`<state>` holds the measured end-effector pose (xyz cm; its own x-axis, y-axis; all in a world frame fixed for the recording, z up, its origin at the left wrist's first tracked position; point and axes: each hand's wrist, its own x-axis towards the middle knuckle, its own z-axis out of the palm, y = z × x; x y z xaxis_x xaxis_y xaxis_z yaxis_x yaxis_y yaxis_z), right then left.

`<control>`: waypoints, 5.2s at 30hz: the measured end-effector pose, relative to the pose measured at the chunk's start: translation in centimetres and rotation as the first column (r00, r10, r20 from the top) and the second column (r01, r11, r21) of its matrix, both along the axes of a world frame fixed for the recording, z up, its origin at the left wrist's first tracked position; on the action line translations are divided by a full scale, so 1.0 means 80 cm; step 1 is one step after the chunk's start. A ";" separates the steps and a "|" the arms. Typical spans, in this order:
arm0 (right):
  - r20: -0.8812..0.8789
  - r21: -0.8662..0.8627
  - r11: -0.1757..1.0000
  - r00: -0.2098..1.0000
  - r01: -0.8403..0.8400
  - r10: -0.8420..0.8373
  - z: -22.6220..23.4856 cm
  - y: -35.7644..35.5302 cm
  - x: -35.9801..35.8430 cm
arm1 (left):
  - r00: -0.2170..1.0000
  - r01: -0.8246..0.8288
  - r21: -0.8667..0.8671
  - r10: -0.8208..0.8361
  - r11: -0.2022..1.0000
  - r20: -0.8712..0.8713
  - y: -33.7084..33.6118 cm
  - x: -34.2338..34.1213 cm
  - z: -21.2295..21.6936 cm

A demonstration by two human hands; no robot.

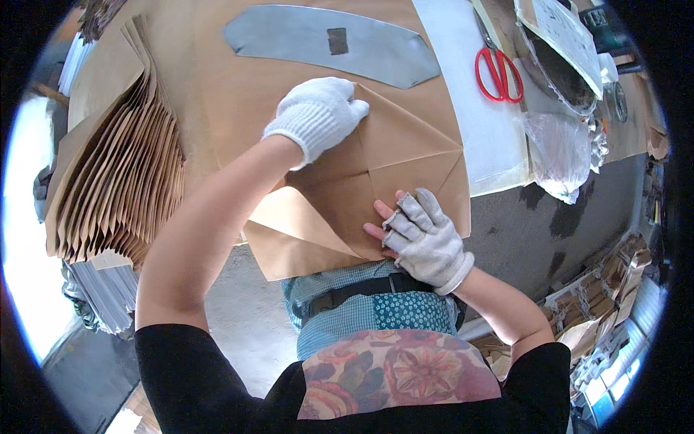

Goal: The person folds brown paper sheets into envelopes using a metal template to crease the edges. They repeatedly pick up sheets, fold the sides, press the creases with the template, and stack the finished envelopes.

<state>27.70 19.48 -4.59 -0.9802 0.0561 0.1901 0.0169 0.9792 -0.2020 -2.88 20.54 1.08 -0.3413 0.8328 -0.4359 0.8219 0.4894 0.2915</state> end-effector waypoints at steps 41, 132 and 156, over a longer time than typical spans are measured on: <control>-0.094 -0.459 0.651 0.762 -0.604 0.641 0.015 0.013 -0.117 | 0.952 -0.022 0.486 0.167 0.874 -0.257 -0.131 0.010 -0.059; 0.193 -0.032 0.973 0.957 0.228 -0.218 0.045 0.124 -0.073 | 0.915 -0.404 0.531 0.327 0.745 0.238 -0.183 0.049 -0.026; -0.216 -0.167 0.985 0.973 0.043 -0.079 0.033 0.060 -0.169 | 0.963 -0.020 0.636 0.187 0.771 -0.196 -0.175 0.060 -0.035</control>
